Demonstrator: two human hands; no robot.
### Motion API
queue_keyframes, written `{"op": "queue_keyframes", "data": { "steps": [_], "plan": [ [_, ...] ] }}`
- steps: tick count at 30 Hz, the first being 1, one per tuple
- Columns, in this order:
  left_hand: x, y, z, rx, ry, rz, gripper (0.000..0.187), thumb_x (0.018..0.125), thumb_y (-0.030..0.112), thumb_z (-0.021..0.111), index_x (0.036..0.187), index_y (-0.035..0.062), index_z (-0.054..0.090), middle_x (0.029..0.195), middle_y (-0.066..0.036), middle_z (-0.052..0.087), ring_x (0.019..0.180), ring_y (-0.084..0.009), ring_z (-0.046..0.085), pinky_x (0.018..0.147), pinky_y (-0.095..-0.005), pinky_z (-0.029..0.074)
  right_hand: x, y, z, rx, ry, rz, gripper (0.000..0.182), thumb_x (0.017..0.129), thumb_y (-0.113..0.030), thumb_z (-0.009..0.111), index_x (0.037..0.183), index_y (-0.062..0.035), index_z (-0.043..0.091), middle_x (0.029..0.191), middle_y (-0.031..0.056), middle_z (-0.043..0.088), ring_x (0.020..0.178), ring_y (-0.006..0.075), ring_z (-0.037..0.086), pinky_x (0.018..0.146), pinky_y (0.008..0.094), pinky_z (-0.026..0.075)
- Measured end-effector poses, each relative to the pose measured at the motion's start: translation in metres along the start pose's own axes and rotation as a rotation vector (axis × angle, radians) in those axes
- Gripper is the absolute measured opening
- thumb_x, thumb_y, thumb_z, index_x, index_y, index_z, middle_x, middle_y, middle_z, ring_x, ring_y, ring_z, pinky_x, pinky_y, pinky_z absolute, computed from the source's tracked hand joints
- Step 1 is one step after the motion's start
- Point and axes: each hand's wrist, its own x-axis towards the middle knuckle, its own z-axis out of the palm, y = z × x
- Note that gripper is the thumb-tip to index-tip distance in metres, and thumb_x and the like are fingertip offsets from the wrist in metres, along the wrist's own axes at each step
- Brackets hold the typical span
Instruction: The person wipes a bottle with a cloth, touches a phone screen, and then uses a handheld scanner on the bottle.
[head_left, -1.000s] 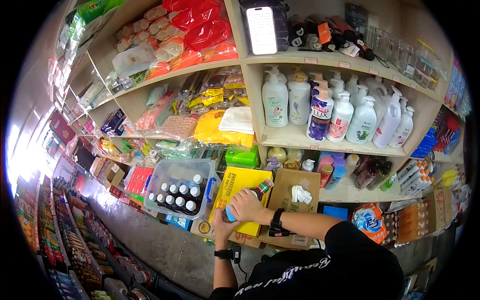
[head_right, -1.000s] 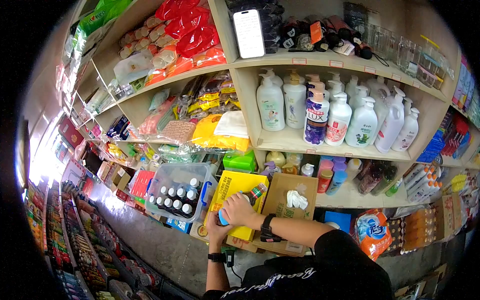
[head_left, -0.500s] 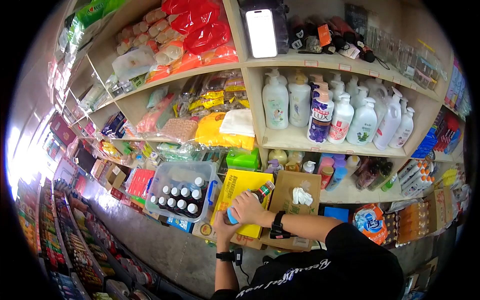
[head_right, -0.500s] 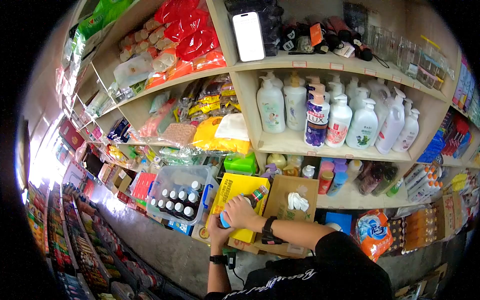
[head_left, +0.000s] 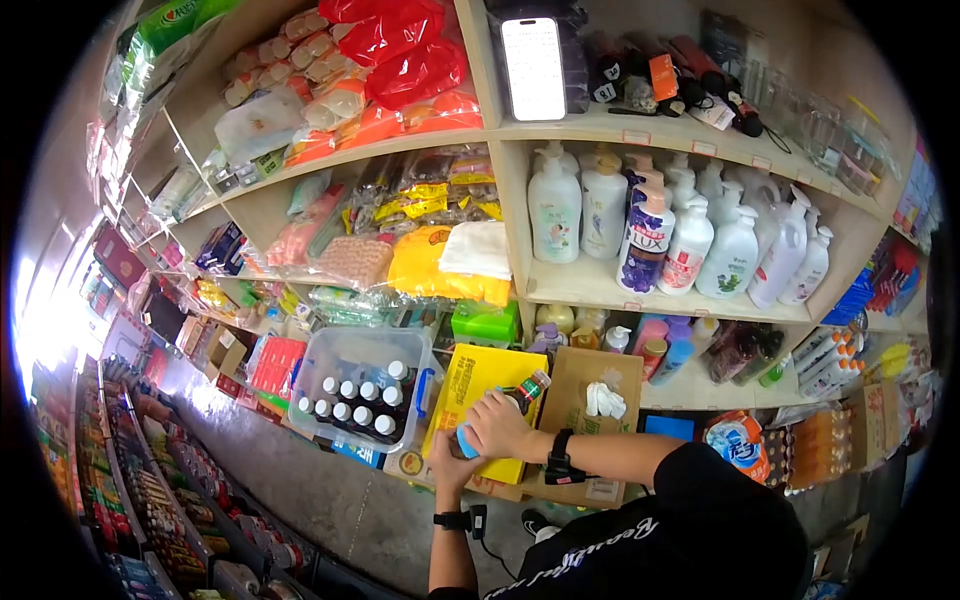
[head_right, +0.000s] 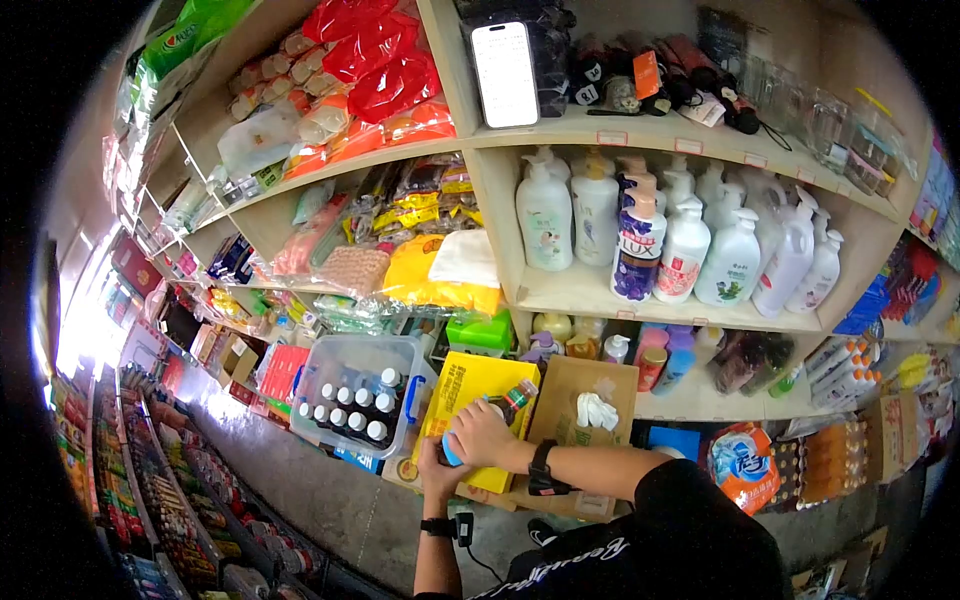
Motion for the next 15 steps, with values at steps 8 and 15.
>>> {"op": "queue_keyframes", "data": {
  "steps": [8,15],
  "plan": [
    [0.0,-0.001,0.0,0.034,0.001,0.032,0.069,0.054,0.034,0.103,0.1,0.0028,0.062,0.089,-0.011,0.062,0.075,-0.0273,0.062,0.067,-0.0373,0.051,0.0,0.003,0.003,-0.009,-0.03,0.0,0.032,0.094,-0.032,0.062,0.081,-0.002,0.063,0.079,0.017,0.063,0.081,0.0353,0.061,0.087,0.0475,0.046],
    [0.001,0.008,0.002,0.024,0.036,0.093,0.065,0.057,0.034,0.102,0.098,0.0043,0.06,0.085,-0.008,0.059,0.072,-0.0237,0.06,0.064,-0.0356,0.05,0.0,0.002,-0.001,0.011,-0.031,-0.003,0.031,0.094,-0.031,0.062,0.083,-0.0018,0.063,0.079,0.0175,0.063,0.081,0.0362,0.061,0.09,0.0484,0.047]
  ]
}}
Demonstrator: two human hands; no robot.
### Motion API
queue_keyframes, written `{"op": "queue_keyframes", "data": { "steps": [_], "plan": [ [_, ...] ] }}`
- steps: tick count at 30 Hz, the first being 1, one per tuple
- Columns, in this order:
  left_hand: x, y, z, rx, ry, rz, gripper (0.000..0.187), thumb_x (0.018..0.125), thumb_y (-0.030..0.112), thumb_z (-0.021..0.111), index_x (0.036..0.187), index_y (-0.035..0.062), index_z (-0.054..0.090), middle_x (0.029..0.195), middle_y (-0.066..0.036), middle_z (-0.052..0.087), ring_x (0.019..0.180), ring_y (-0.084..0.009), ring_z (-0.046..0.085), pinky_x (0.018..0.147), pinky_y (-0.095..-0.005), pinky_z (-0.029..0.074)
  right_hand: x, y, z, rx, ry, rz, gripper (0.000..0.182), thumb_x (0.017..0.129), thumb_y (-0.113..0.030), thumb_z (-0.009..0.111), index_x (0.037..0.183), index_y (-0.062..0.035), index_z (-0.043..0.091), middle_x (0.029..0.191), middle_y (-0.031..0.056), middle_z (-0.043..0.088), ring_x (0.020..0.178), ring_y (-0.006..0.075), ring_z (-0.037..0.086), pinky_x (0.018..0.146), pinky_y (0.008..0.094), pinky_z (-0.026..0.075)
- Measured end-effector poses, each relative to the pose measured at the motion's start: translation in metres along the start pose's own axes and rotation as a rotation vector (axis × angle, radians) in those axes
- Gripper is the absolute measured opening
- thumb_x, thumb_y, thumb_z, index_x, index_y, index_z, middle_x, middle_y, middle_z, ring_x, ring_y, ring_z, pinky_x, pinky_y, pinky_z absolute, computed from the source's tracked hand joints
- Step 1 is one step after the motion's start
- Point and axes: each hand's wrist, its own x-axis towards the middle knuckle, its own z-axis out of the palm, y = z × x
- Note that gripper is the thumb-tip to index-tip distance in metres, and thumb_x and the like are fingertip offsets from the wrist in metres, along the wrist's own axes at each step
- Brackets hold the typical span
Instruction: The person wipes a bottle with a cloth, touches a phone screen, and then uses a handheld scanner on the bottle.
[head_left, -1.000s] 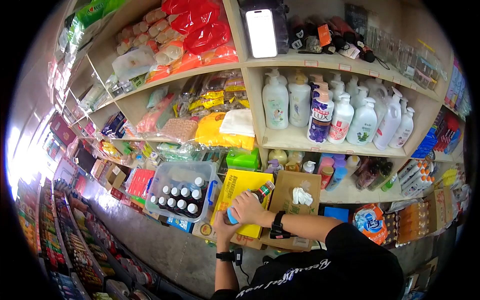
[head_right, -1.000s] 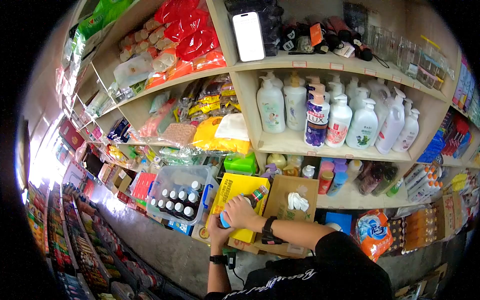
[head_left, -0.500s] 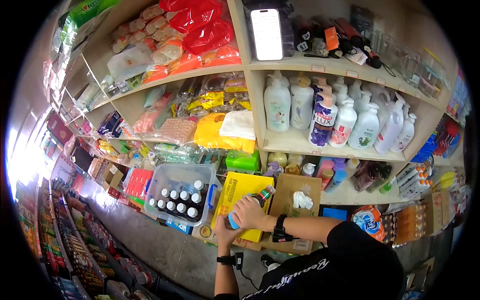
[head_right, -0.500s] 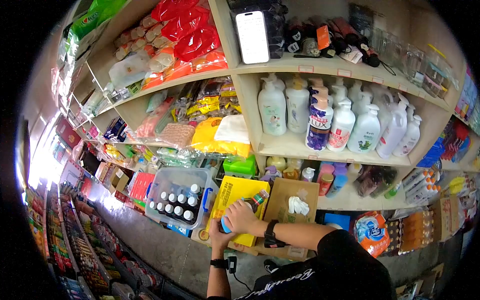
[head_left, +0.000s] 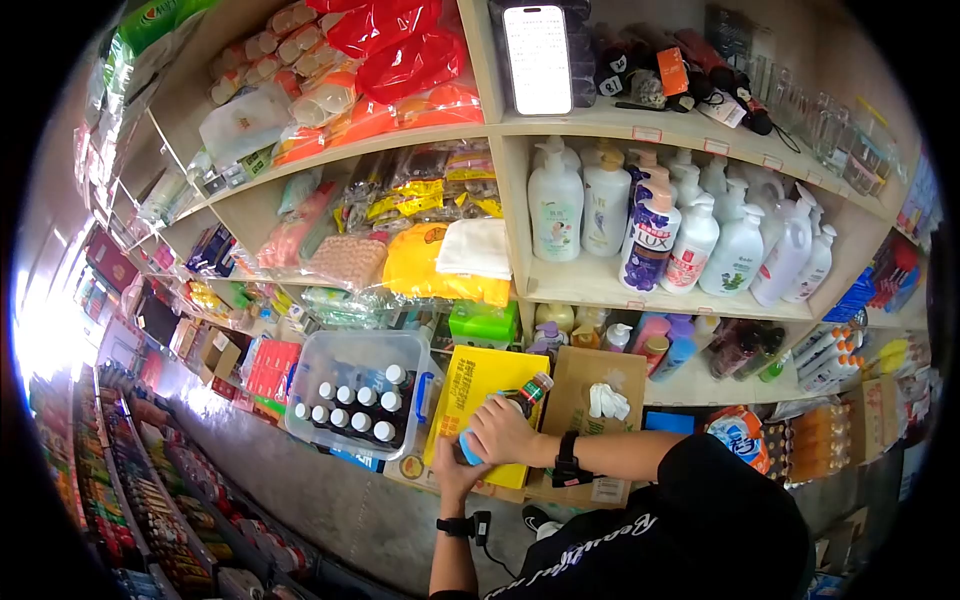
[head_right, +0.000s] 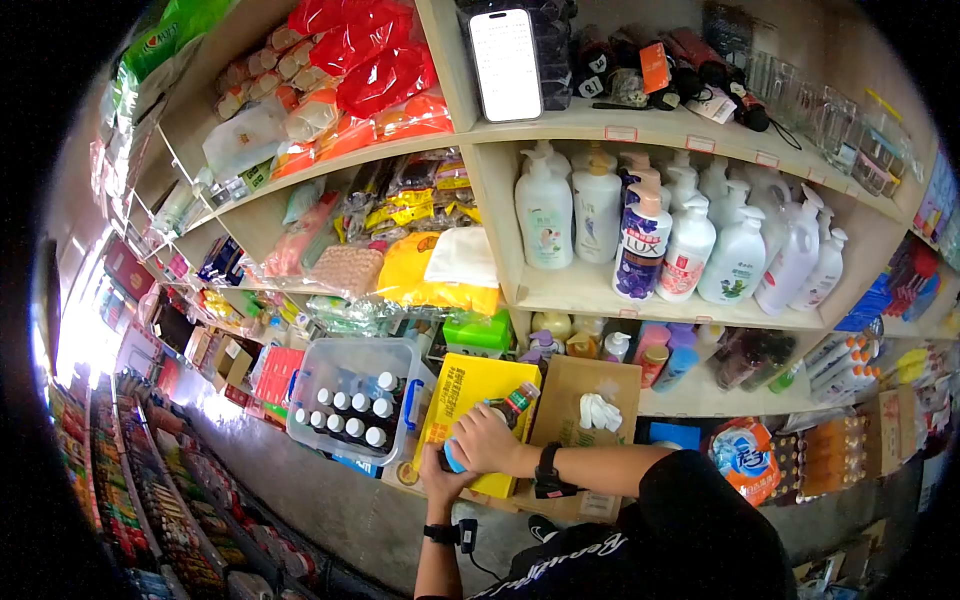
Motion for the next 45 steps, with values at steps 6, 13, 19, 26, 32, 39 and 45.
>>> {"op": "queue_keyframes", "data": {
  "steps": [6,13,19,26,32,39,45],
  "plan": [
    [-0.004,-0.016,0.003,-0.034,-0.019,-0.05,0.069,0.054,0.036,0.102,0.1,0.0039,0.061,0.09,-0.012,0.061,0.079,-0.0321,0.063,0.069,-0.0403,0.052,0.001,0.0,0.0,0.013,0.003,0.005,0.029,0.091,-0.03,0.065,0.082,-0.0023,0.062,0.082,0.0171,0.062,0.084,0.0354,0.059,0.088,0.0465,0.046],
    [-0.003,-0.012,0.002,0.008,-0.021,-0.022,0.067,0.056,0.034,0.102,0.1,0.0027,0.061,0.09,-0.014,0.061,0.079,-0.0331,0.063,0.069,-0.0412,0.051,0.002,0.001,-0.003,0.025,-0.083,0.03,0.031,0.093,-0.032,0.064,0.088,-0.0014,0.062,0.088,0.0167,0.064,0.09,0.0361,0.06,0.088,0.0479,0.046],
    [-0.003,-0.005,0.003,0.017,0.008,-0.007,0.067,0.057,0.032,0.102,0.102,0.0029,0.062,0.092,-0.013,0.063,0.081,-0.031,0.065,0.071,-0.0402,0.052,0.045,0.014,-0.095,0.018,0.142,0.1,0.04,0.092,-0.026,0.069,0.121,0.0018,0.065,0.11,0.0226,0.065,0.103,0.0409,0.061,0.094,0.0515,0.049],
    [0.001,0.005,-0.002,0.026,0.035,0.027,0.062,0.059,0.031,0.1,0.1,0.0021,0.064,0.089,-0.009,0.062,0.076,-0.0235,0.063,0.069,-0.035,0.052,0.133,0.125,-0.265,-0.651,0.56,0.063,0.038,0.087,-0.019,0.068,0.122,-0.0031,0.063,0.098,0.0147,0.065,0.095,0.0352,0.06,0.084,0.0502,0.047],
    [0.002,0.006,-0.001,0.022,0.055,0.043,0.063,0.058,0.034,0.101,0.099,0.0029,0.064,0.089,-0.009,0.062,0.075,-0.0228,0.062,0.067,-0.0348,0.051,0.159,0.172,-0.315,-0.808,0.608,0.091,0.043,0.092,-0.021,0.066,0.133,-0.0097,0.062,0.094,0.0114,0.068,0.094,0.0321,0.062,0.083,0.0477,0.048],
    [-0.001,-0.004,0.001,0.049,0.051,0.048,0.064,0.059,0.036,0.101,0.1,0.0026,0.064,0.088,-0.008,0.063,0.074,-0.022,0.062,0.067,-0.034,0.051,0.174,0.171,-0.315,-0.885,0.549,0.171,0.052,0.096,-0.029,0.064,0.147,-0.019,0.059,0.09,0.0112,0.069,0.093,0.0309,0.063,0.078,0.0485,0.047],
    [0.001,-0.001,0.001,0.033,0.066,0.079,0.062,0.061,0.035,0.1,0.099,0.0023,0.064,0.088,-0.009,0.062,0.074,-0.0226,0.062,0.067,-0.0345,0.051,0.181,0.172,-0.31,-0.974,0.542,0.181,0.054,0.101,-0.038,0.061,0.153,-0.0269,0.055,0.09,0.0118,0.07,0.088,0.0315,0.064,0.075,0.0489,0.047]
  ]
}}
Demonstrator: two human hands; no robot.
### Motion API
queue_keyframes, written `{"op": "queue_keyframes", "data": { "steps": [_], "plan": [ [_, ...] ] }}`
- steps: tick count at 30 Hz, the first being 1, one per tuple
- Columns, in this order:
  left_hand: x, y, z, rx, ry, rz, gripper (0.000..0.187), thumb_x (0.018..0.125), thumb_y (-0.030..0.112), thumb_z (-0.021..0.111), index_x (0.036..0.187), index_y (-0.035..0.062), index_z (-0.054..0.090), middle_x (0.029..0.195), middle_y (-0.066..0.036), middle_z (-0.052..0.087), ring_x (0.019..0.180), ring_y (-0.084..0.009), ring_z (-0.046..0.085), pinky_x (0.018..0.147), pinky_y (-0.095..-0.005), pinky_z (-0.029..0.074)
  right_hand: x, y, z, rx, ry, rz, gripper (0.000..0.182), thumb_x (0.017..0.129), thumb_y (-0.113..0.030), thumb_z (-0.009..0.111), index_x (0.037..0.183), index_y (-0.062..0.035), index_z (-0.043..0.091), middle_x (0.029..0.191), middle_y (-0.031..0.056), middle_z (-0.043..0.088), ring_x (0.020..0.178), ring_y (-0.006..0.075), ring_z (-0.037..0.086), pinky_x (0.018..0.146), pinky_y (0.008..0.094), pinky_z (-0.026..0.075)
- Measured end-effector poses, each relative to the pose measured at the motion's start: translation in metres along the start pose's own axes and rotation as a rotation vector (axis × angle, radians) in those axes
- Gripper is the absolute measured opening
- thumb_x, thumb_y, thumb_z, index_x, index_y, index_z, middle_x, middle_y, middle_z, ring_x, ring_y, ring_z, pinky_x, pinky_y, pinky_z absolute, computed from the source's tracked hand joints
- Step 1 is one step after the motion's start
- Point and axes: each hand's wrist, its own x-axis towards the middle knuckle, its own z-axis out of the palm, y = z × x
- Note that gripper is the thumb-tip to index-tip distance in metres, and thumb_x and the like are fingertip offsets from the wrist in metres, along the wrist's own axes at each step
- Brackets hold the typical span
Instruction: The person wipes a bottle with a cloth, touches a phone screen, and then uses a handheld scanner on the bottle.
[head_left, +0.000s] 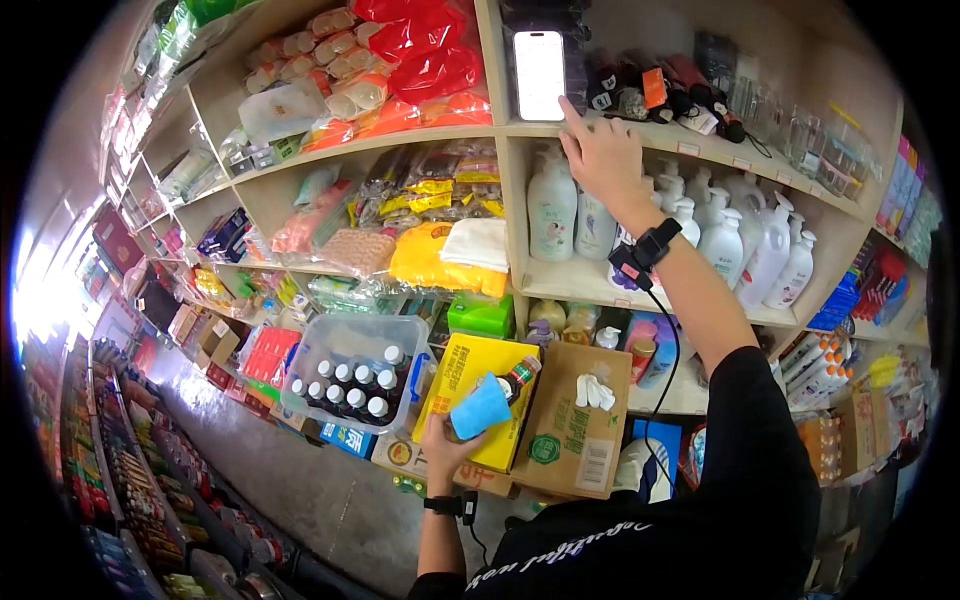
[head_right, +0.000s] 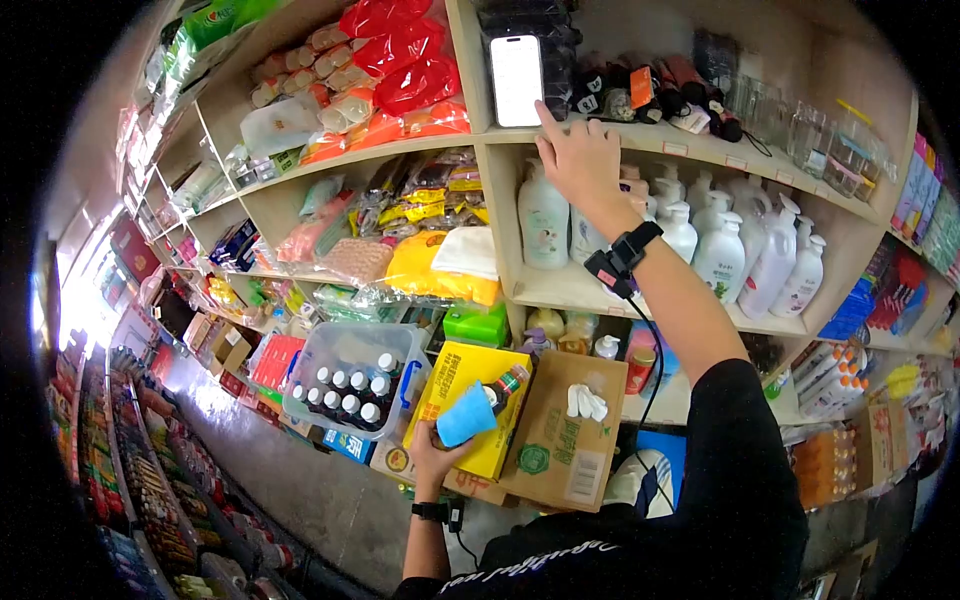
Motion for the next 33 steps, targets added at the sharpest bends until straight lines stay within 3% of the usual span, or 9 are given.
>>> {"op": "queue_keyframes", "data": {
  "steps": [2,14,20,23,26,27,29,31,33],
  "plan": [
    [0.0,0.006,-0.003,-0.004,-0.031,-0.051,0.062,0.061,0.034,0.1,0.098,0.0014,0.063,0.09,-0.012,0.062,0.079,-0.0281,0.064,0.07,-0.038,0.052,0.0,-0.002,-0.001,-0.039,-0.036,0.007,0.054,0.102,-0.04,0.061,0.154,-0.0276,0.055,0.09,0.0121,0.07,0.087,0.0315,0.064,0.075,0.0491,0.047],
    [0.002,0.015,-0.008,0.003,-0.044,-0.069,0.061,0.061,0.032,0.101,0.098,0.0007,0.064,0.088,-0.011,0.063,0.075,-0.0243,0.064,0.067,-0.0355,0.052,0.005,0.001,-0.006,0.012,-0.184,0.022,0.058,0.104,-0.047,0.055,0.158,-0.0281,0.049,0.095,0.0157,0.073,0.084,0.0348,0.07,0.081,0.0519,0.048],
    [0.001,0.012,-0.007,-0.008,-0.039,-0.075,0.061,0.061,0.032,0.101,0.098,0.0004,0.064,0.088,-0.011,0.063,0.075,-0.0252,0.064,0.068,-0.0355,0.052,-0.001,-0.007,-0.014,0.085,-0.215,0.002,0.059,0.103,-0.042,0.057,0.158,-0.0214,0.047,0.09,0.0138,0.072,0.082,0.0321,0.07,0.081,0.0478,0.048],
    [0.001,0.015,-0.008,-0.013,-0.049,-0.096,0.062,0.06,0.032,0.101,0.098,0.0003,0.064,0.089,-0.011,0.063,0.076,-0.0257,0.064,0.069,-0.0364,0.053,-0.026,-0.026,-0.015,0.142,-0.166,-0.101,0.047,0.1,-0.035,0.06,0.14,-0.0109,0.061,0.084,0.0126,0.07,0.078,0.0329,0.068,0.076,0.0476,0.05],
    [0.0,0.006,-0.002,-0.024,-0.012,-0.045,0.063,0.06,0.032,0.101,0.099,0.0004,0.064,0.089,-0.012,0.063,0.077,-0.0257,0.065,0.07,-0.0369,0.053,-0.075,-0.074,-0.029,0.525,-0.481,-0.15,0.017,0.09,-0.02,0.061,0.084,-0.0047,0.065,0.082,0.0166,0.067,0.079,0.0369,0.066,0.071,0.0526,0.052],
    [-0.001,0.005,-0.001,-0.013,-0.017,-0.046,0.063,0.059,0.032,0.101,0.099,0.0006,0.064,0.089,-0.012,0.063,0.077,-0.026,0.064,0.07,-0.0371,0.053,-0.103,-0.094,-0.03,0.683,-0.631,-0.228,0.015,0.085,-0.018,0.063,0.082,-0.004,0.065,0.086,0.0194,0.066,0.083,0.0385,0.066,0.073,0.0523,0.052],
    [-0.001,0.003,-0.002,0.011,-0.029,-0.047,0.064,0.059,0.032,0.101,0.1,0.001,0.064,0.089,-0.011,0.063,0.077,-0.0267,0.064,0.069,-0.0375,0.053,-0.143,-0.135,-0.076,1.061,-0.766,-0.063,0.031,0.086,-0.027,0.071,0.104,-0.0012,0.069,0.098,0.021,0.069,0.094,0.0411,0.067,0.083,0.051,0.054],
    [-0.004,-0.004,0.002,-0.019,-0.024,-0.05,0.064,0.059,0.033,0.101,0.1,0.0013,0.064,0.089,-0.011,0.063,0.076,-0.0269,0.063,0.069,-0.0376,0.052,-0.185,-0.168,-0.082,1.224,-1.01,-0.293,0.044,0.091,-0.033,0.071,0.121,-0.001,0.068,0.117,0.0226,0.07,0.11,0.0402,0.066,0.097,0.0483,0.052],
    [-0.005,-0.005,0.001,-0.028,-0.04,-0.067,0.062,0.06,0.031,0.101,0.099,0.0017,0.063,0.088,-0.01,0.062,0.075,-0.0244,0.062,0.067,-0.036,0.051,-0.252,-0.203,-0.068,1.159,-0.536,-0.678,0.05,0.096,-0.036,0.069,0.128,0.001,0.064,0.136,0.0215,0.063,0.125,0.036,0.061,0.106,0.0462,0.049]
  ]
}}
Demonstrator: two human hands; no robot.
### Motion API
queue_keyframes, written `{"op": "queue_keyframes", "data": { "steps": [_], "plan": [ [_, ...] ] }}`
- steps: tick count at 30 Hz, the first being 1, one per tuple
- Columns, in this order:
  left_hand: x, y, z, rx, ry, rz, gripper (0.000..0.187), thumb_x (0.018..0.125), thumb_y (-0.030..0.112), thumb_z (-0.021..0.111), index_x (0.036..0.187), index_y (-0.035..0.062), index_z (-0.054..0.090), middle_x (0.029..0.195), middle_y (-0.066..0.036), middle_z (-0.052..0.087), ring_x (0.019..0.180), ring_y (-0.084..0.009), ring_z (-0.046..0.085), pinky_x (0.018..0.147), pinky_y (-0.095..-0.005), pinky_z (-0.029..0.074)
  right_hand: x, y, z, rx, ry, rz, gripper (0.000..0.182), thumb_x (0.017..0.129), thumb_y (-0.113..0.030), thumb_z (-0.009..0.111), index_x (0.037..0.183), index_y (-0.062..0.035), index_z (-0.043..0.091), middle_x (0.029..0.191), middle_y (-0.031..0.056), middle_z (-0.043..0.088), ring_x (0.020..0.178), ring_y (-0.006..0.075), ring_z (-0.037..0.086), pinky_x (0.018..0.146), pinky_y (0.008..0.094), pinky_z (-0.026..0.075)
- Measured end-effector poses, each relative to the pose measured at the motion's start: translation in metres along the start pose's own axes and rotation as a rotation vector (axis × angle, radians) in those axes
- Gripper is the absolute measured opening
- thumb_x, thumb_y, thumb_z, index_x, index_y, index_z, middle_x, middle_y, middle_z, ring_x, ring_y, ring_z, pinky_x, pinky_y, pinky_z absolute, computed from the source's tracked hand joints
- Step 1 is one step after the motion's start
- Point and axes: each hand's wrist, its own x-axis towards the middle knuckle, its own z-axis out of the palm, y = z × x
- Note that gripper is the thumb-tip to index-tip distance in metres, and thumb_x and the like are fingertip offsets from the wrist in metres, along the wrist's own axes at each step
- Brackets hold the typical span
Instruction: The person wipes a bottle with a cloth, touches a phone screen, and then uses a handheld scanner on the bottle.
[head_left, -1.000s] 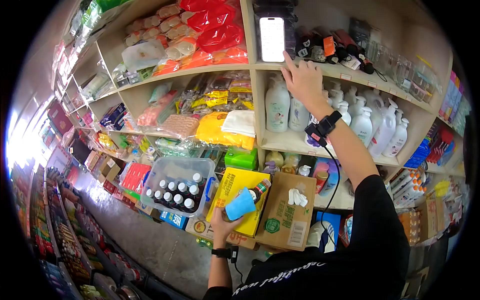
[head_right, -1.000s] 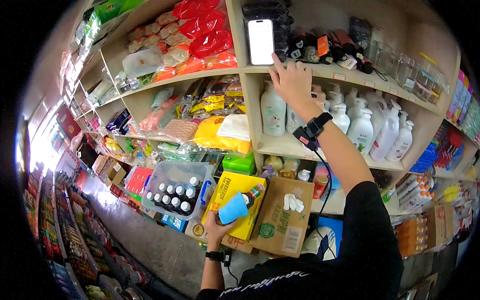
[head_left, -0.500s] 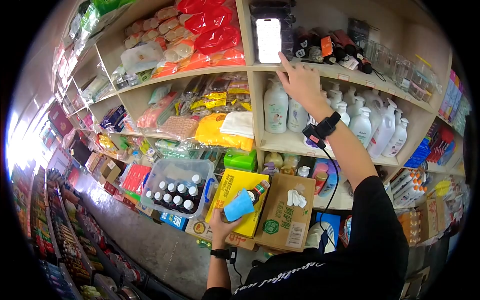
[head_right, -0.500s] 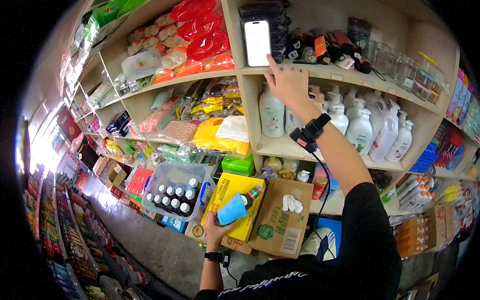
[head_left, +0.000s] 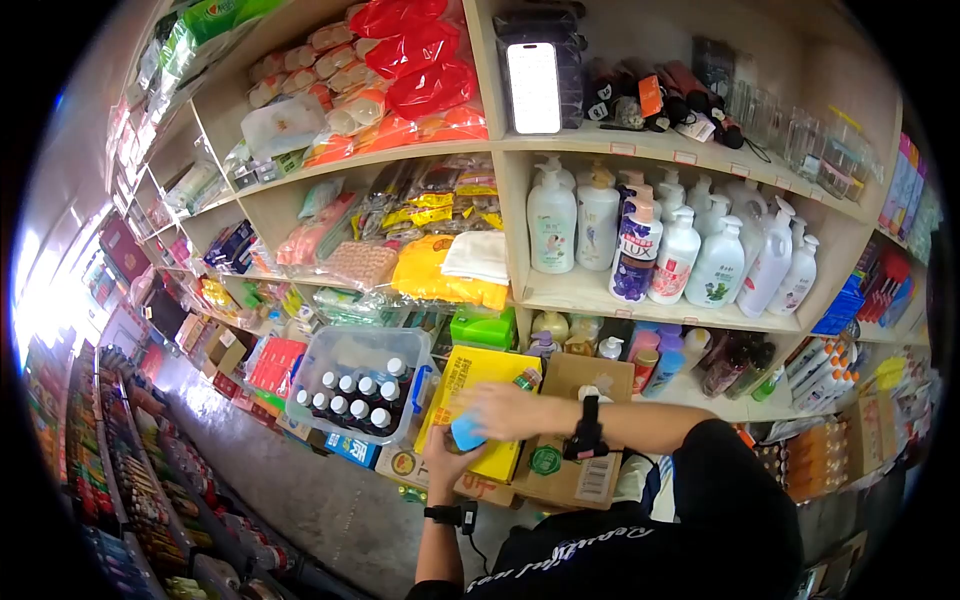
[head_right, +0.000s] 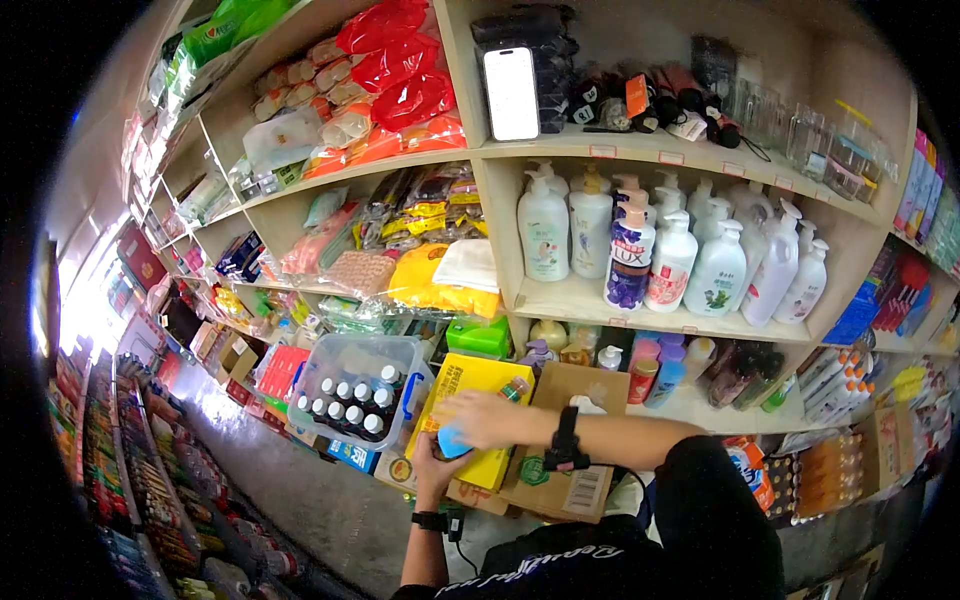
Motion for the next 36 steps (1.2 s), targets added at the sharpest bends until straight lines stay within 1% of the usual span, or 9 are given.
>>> {"op": "queue_keyframes", "data": {
  "steps": [2,4,5,12,15,20,23,29,36],
  "plan": [
    [0.0,0.003,-0.003,0.009,-0.036,-0.031,0.059,0.063,0.029,0.1,0.099,0.0022,0.061,0.086,-0.007,0.06,0.073,-0.0191,0.058,0.065,-0.0328,0.048,-0.006,-0.017,0.028,0.031,-0.028,0.095,0.055,0.097,-0.037,0.068,0.136,0.0014,0.059,0.142,0.0208,0.061,0.132,0.0341,0.058,0.113,0.046,0.043],
    [0.002,0.003,-0.003,0.023,0.011,0.072,0.06,0.061,0.028,0.101,0.098,0.0027,0.061,0.086,-0.007,0.06,0.072,-0.0191,0.057,0.065,-0.0323,0.047,-0.01,-0.022,0.043,0.015,-0.108,0.158,0.065,0.096,-0.039,0.069,0.143,0.003,0.055,0.144,0.0185,0.06,0.136,0.0325,0.056,0.118,0.0452,0.039],
    [0.003,0.003,-0.002,0.027,0.036,0.124,0.061,0.061,0.028,0.101,0.098,0.003,0.061,0.086,-0.007,0.06,0.072,-0.0192,0.056,0.065,-0.032,0.047,-0.013,-0.019,0.046,-0.002,-0.088,0.137,0.065,0.095,-0.038,0.07,0.143,0.0028,0.055,0.144,0.018,0.06,0.136,0.0323,0.056,0.118,0.045,0.04],
    [0.003,0.02,-0.008,0.047,-0.024,-0.042,0.07,0.057,0.033,0.102,0.11,0.0031,0.069,0.093,-0.01,0.066,0.078,-0.0244,0.064,0.068,-0.0353,0.051,-0.04,0.011,0.02,-0.021,-0.095,0.154,0.07,0.088,-0.036,0.075,0.144,0.0016,0.055,0.145,0.016,0.059,0.134,0.0312,0.056,0.117,0.0432,0.042],
    [0.004,0.013,-0.003,0.014,0.066,0.093,0.069,0.057,0.032,0.102,0.11,0.0032,0.069,0.092,-0.009,0.065,0.074,-0.0222,0.061,0.066,-0.0342,0.05,-0.051,0.017,0.017,-0.01,-0.044,0.204,0.074,0.087,-0.034,0.077,0.146,0.003,0.053,0.147,0.0163,0.059,0.135,0.0319,0.056,0.116,0.0434,0.043],
    [0.0,0.011,-0.006,0.067,-0.035,-0.036,0.068,0.057,0.031,0.102,0.107,0.0012,0.068,0.088,-0.008,0.059,0.072,-0.0231,0.057,0.064,-0.0352,0.047,-0.057,0.01,0.015,0.007,0.016,0.281,0.074,0.087,-0.033,0.077,0.147,0.0028,0.054,0.15,0.016,0.058,0.136,0.0308,0.056,0.116,0.0434,0.043],
    [0.001,0.004,-0.001,0.014,0.032,0.07,0.068,0.056,0.032,0.102,0.106,0.001,0.067,0.086,-0.007,0.057,0.068,-0.0205,0.054,0.061,-0.0337,0.044,-0.059,0.018,0.014,0.152,0.026,0.269,0.071,0.088,-0.036,0.076,0.144,0.0031,0.057,0.146,0.0183,0.061,0.136,0.0316,0.056,0.115,0.0461,0.043],
    [0.002,0.008,-0.004,0.039,-0.024,-0.026,0.068,0.055,0.03,0.102,0.106,0.0015,0.067,0.083,-0.006,0.053,0.066,-0.0207,0.05,0.061,-0.0351,0.043,-0.057,0.032,0.003,0.257,-0.058,0.383,0.063,0.088,-0.045,0.076,0.134,-0.0035,0.066,0.132,0.015,0.069,0.122,0.0317,0.064,0.101,0.0459,0.049],
    [0.004,0.007,-0.005,0.023,-0.03,-0.01,0.066,0.054,0.03,0.103,0.103,0.0042,0.067,0.08,-0.004,0.052,0.064,-0.0182,0.048,0.057,-0.0338,0.04,-0.025,0.024,0.023,0.003,-0.085,0.543,0.056,0.098,-0.055,0.062,0.1,0.0004,0.07,0.103,0.0166,0.073,0.103,0.0355,0.069,0.089,0.0466,0.053]
  ]
}}
